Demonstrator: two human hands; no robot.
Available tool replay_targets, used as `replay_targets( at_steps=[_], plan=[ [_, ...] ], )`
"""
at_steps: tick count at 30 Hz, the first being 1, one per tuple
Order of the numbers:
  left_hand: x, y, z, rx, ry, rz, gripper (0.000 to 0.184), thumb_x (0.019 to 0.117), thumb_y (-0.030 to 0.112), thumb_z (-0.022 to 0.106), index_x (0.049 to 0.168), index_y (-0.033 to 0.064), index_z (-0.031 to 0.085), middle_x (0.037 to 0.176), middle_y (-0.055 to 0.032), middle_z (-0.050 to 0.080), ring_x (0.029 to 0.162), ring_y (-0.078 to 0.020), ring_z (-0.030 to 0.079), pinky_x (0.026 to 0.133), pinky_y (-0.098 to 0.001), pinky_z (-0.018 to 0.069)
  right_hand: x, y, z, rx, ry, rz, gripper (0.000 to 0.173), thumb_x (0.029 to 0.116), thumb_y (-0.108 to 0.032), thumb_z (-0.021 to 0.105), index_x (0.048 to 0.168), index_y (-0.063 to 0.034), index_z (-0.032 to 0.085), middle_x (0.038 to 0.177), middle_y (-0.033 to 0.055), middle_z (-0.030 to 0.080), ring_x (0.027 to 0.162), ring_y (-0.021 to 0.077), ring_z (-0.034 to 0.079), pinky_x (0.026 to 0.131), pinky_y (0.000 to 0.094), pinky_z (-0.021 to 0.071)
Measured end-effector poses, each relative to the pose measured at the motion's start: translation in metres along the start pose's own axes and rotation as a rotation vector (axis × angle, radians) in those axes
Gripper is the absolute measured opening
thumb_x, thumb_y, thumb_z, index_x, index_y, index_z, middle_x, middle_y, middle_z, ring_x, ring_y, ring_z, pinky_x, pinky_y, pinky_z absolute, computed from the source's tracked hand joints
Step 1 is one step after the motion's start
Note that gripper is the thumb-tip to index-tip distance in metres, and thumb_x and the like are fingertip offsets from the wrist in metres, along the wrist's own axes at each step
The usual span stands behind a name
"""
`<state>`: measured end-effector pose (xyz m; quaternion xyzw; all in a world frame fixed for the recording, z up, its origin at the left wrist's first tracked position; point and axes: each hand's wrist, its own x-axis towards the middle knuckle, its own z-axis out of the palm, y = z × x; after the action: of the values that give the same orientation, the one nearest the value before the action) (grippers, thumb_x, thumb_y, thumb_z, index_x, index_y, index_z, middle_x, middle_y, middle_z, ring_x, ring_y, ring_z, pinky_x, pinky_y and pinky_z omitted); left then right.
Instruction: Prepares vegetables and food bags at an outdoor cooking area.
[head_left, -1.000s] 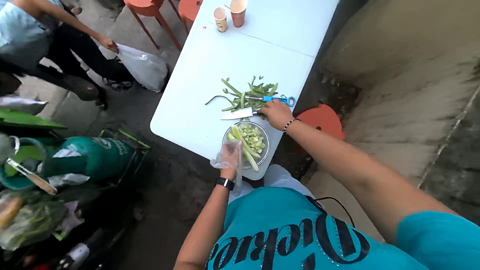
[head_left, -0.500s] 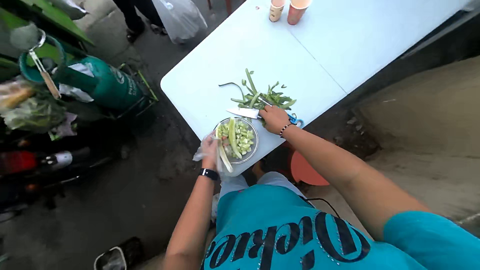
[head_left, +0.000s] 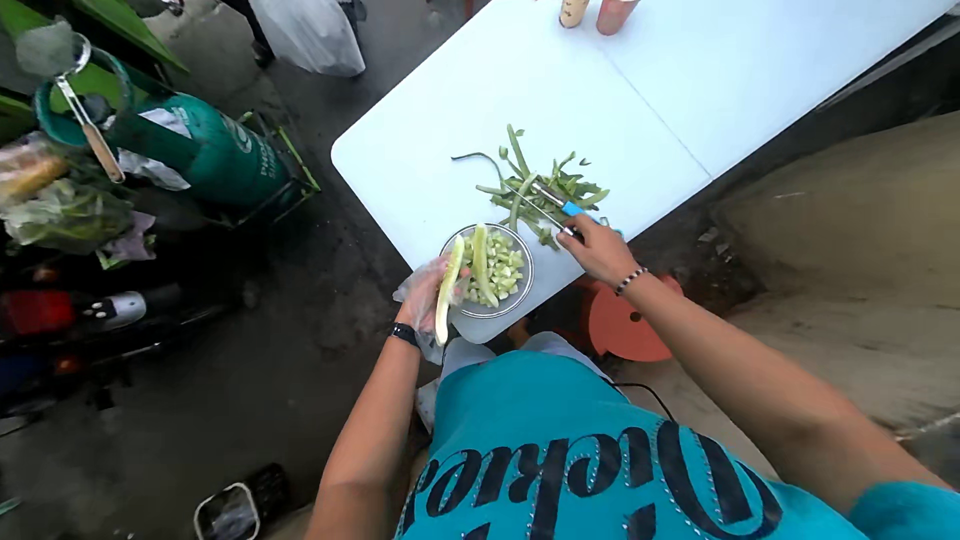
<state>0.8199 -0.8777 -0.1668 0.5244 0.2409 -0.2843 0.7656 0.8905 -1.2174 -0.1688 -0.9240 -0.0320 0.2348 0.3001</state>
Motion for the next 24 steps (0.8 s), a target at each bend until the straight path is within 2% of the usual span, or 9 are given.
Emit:
replay_targets(
  at_steps=[2,4,8,10,12,16,19,22,24],
  plan=[
    [-0.003,0.002,-0.003,-0.075,-0.05,-0.017,0.041,0.1066,0.024,0.048,0.147,0.0173,0.049,0.108,-0.0089,0.071,0.069,-0.0098,0.065,0.059,-0.0221,0.0549,-0.03,-0.011,0.007,0.06,0.028,-0.113,0.038,0.1083,-0.036,0.049,0.126,-0.005,0.06,0.091,0.0171,0.068,0.081,0.0359,0.068,0.075,0.0625,0.0551],
    [-0.005,0.002,-0.008,-0.111,-0.089,-0.037,0.042,0.107,0.025,0.048,0.148,0.0191,0.049,0.108,-0.0083,0.071,0.07,-0.0094,0.066,0.06,-0.0218,0.0557,-0.061,-0.033,0.018,0.086,0.016,-0.2,0.033,0.1078,-0.031,0.051,0.124,-0.0047,0.062,0.087,0.0133,0.067,0.074,0.0304,0.067,0.069,0.057,0.0567],
    [-0.011,0.004,-0.009,-0.117,-0.151,-0.072,0.036,0.1063,0.025,0.049,0.141,0.0185,0.055,0.097,-0.0044,0.069,0.064,-0.0063,0.061,0.055,-0.0192,0.0522,-0.09,-0.059,0.052,0.079,0.026,-0.297,0.035,0.1061,-0.034,0.052,0.13,-0.0104,0.061,0.083,0.0077,0.068,0.068,0.0244,0.066,0.063,0.05,0.0567],
    [-0.012,0.003,-0.01,-0.168,-0.19,-0.086,0.035,0.1052,0.023,0.05,0.138,0.0162,0.056,0.091,-0.0043,0.067,0.06,-0.0066,0.059,0.052,-0.0194,0.0509,-0.093,-0.063,0.065,0.067,0.081,-0.344,0.038,0.1074,-0.032,0.05,0.139,-0.0127,0.06,0.096,0.0086,0.072,0.075,0.0246,0.07,0.067,0.0494,0.0584],
    [-0.012,0.003,-0.016,-0.194,-0.23,-0.108,0.036,0.1055,0.023,0.049,0.139,0.0155,0.056,0.089,-0.0055,0.066,0.06,-0.0073,0.058,0.052,-0.0196,0.0506,-0.094,-0.064,0.073,0.048,0.128,-0.387,0.038,0.1087,-0.031,0.047,0.14,-0.0141,0.061,0.11,0.009,0.073,0.086,0.0244,0.073,0.072,0.0482,0.0602],
    [-0.019,0.005,-0.023,-0.2,-0.229,-0.1,0.038,0.1066,0.022,0.044,0.143,0.0139,0.053,0.094,-0.0094,0.068,0.065,-0.0116,0.064,0.056,-0.0235,0.0546,-0.097,-0.063,0.084,0.02,0.139,-0.383,0.038,0.1089,-0.032,0.047,0.14,-0.0165,0.063,0.103,0.0094,0.072,0.082,0.0245,0.072,0.069,0.0467,0.0592],
    [-0.026,0.009,-0.027,-0.2,-0.267,-0.133,0.041,0.1057,0.032,0.05,0.145,0.0219,0.051,0.102,-0.0091,0.071,0.07,-0.0123,0.067,0.058,-0.0237,0.0572,-0.099,-0.064,0.091,0.03,0.118,-0.382,0.038,0.1091,-0.032,0.047,0.139,-0.0153,0.063,0.103,0.0102,0.073,0.082,0.0256,0.072,0.07,0.0473,0.0592],
    [-0.027,0.007,-0.025,-0.166,-0.213,-0.145,0.039,0.1054,0.026,0.048,0.144,0.0197,0.052,0.094,-0.0083,0.07,0.063,-0.0106,0.065,0.054,-0.0221,0.0549,-0.101,-0.063,0.096,0.037,0.098,-0.362,0.039,0.1099,-0.033,0.045,0.141,-0.0169,0.062,0.108,0.0105,0.073,0.086,0.027,0.073,0.073,0.0501,0.059],
    [-0.025,0.005,-0.019,-0.148,-0.127,-0.169,0.038,0.1074,0.024,0.046,0.144,0.017,0.052,0.092,-0.0092,0.071,0.063,-0.012,0.065,0.053,-0.0235,0.0548,-0.105,-0.063,0.094,0.068,0.101,-0.332,0.04,0.1099,-0.033,0.044,0.142,-0.0175,0.061,0.117,0.012,0.073,0.096,0.0291,0.073,0.08,0.0538,0.0591]
  ],
)
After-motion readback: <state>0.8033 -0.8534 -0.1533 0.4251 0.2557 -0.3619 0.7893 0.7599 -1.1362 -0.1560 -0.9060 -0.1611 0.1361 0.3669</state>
